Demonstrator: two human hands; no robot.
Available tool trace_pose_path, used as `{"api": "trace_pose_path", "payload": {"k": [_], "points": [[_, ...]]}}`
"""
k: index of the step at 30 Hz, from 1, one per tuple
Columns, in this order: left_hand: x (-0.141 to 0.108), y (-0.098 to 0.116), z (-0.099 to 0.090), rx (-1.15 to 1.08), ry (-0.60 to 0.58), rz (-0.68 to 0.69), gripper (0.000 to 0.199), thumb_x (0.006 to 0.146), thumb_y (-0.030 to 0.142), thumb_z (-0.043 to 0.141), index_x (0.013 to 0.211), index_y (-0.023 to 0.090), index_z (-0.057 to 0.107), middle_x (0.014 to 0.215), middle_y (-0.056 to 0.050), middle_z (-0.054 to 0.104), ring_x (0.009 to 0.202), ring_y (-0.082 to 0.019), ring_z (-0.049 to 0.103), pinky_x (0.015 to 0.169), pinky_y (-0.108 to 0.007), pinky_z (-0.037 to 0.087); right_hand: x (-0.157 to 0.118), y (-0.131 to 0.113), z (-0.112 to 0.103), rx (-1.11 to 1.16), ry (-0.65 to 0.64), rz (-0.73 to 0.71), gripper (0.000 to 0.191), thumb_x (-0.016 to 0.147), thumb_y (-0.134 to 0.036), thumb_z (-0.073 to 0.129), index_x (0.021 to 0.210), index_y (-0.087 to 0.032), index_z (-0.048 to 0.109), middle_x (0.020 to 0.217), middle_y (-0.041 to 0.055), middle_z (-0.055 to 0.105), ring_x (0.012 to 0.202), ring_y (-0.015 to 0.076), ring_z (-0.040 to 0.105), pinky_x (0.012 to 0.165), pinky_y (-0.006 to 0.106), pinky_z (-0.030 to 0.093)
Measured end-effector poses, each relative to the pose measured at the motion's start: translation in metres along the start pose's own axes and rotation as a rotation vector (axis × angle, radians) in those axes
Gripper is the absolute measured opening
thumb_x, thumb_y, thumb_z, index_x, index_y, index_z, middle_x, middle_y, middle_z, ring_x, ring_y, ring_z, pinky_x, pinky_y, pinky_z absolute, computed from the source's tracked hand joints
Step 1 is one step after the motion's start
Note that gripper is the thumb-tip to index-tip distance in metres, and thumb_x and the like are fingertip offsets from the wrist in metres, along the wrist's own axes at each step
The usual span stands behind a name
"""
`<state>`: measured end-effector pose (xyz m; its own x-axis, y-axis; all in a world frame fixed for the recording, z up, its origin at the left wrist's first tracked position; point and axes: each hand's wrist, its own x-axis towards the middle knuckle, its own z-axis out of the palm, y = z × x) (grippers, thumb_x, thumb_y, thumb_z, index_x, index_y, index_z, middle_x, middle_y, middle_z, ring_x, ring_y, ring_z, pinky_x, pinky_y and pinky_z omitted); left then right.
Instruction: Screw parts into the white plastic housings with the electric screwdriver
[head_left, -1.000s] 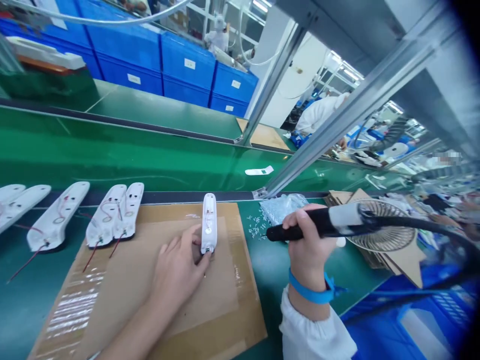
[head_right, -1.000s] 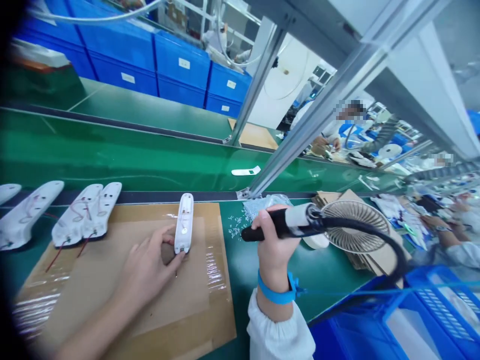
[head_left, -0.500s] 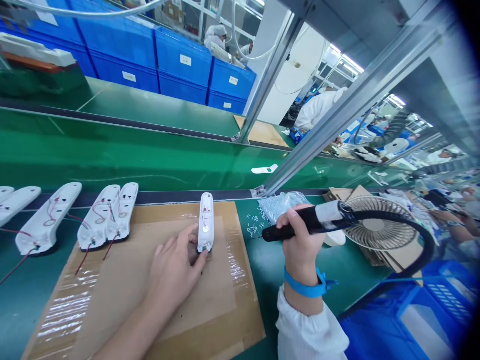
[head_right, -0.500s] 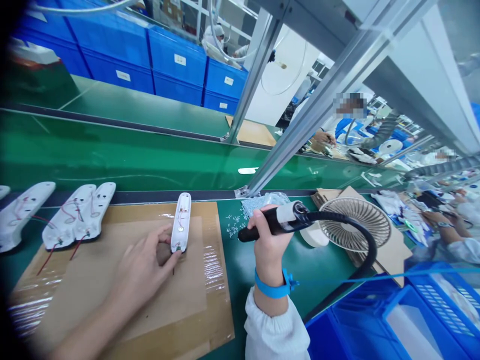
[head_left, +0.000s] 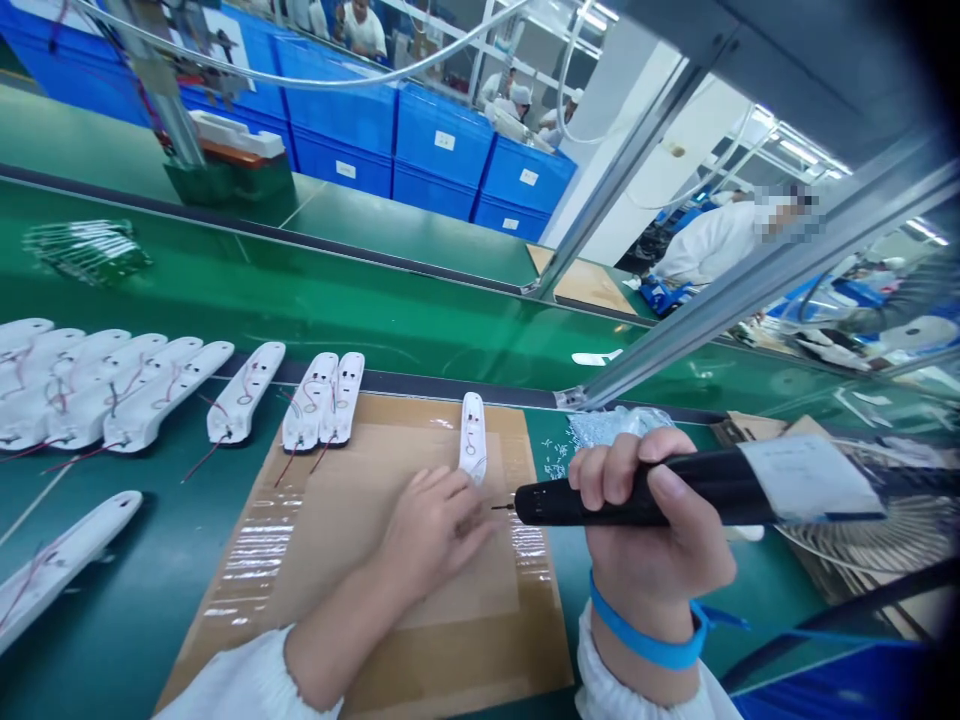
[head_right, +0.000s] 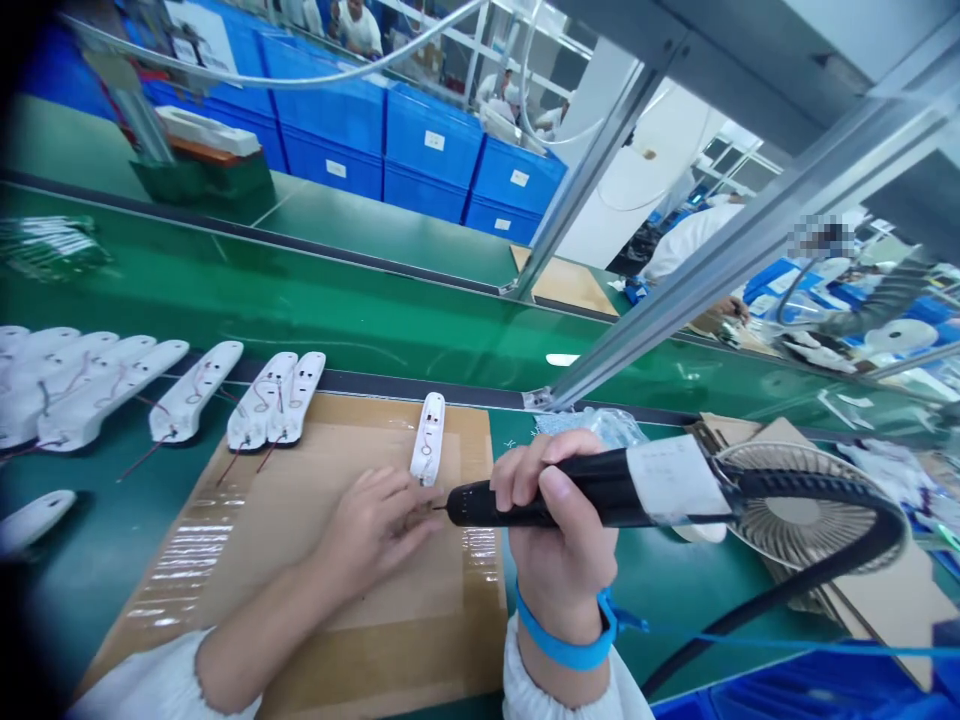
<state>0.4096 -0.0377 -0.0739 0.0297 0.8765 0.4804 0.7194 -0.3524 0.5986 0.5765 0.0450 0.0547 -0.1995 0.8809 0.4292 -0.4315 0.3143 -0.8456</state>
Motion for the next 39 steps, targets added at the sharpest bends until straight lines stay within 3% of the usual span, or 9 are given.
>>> {"api": "trace_pose_path", "payload": {"k": [3, 10, 31, 35, 39], "points": [[-0.001, -0.003, 0.003, 0.003, -0.012, -0.004, 0.016, 0.109, 0.022, 0.067, 0.100, 0.024, 0.081, 0.083, -0.001, 0.074, 0.077, -0.021, 0.063, 0.071, -0.035, 0.039, -0.001, 0.000, 0.008, 0.005, -0.020, 0.008, 0.006, 0.092, -0.027, 0.072, 0.092, -0.023, 0.068, 0.062, -0.0044, 0.053, 0.049, 0.0138, 0.053, 0.053, 0.027, 0.051], [0.000, -0.005, 0.003, 0.014, -0.046, -0.074, 0.019, 0.105, 0.023, 0.072, 0.088, 0.023, 0.079, 0.080, -0.002, 0.074, 0.076, -0.021, 0.062, 0.071, -0.035, 0.038, -0.002, 0.004, 0.015, -0.059, -0.050, -0.006, 0.006, 0.092, -0.027, 0.071, 0.092, -0.023, 0.067, 0.061, -0.0044, 0.053, 0.048, 0.0145, 0.052, 0.052, 0.029, 0.050], [0.001, -0.003, 0.001, 0.031, -0.102, -0.125, 0.023, 0.099, 0.016, 0.071, 0.077, 0.023, 0.069, 0.080, -0.001, 0.071, 0.079, -0.021, 0.064, 0.073, -0.038, 0.041, -0.012, 0.009, 0.026, -0.107, -0.145, -0.014, 0.009, 0.097, -0.027, 0.077, 0.095, -0.023, 0.068, 0.063, -0.0041, 0.060, 0.053, 0.0149, 0.057, 0.055, 0.030, 0.051], [0.004, 0.003, -0.002, 0.032, -0.090, -0.248, 0.007, 0.095, 0.019, 0.076, 0.097, 0.025, 0.072, 0.098, -0.003, 0.077, 0.092, -0.025, 0.070, 0.080, -0.039, 0.046, -0.005, 0.005, 0.029, -0.112, -0.167, -0.024, 0.008, 0.096, -0.023, 0.077, 0.095, -0.023, 0.069, 0.064, -0.0039, 0.061, 0.053, 0.0151, 0.059, 0.055, 0.029, 0.050], [0.011, 0.008, -0.003, 0.003, -0.019, -0.489, 0.050, 0.092, 0.024, 0.081, 0.138, 0.027, 0.063, 0.132, -0.008, 0.078, 0.116, -0.033, 0.071, 0.094, -0.046, 0.050, 0.009, -0.003, 0.040, -0.115, -0.145, -0.047, 0.008, 0.093, -0.021, 0.078, 0.092, -0.022, 0.070, 0.063, -0.0047, 0.060, 0.052, 0.0139, 0.058, 0.057, 0.030, 0.050]]}}
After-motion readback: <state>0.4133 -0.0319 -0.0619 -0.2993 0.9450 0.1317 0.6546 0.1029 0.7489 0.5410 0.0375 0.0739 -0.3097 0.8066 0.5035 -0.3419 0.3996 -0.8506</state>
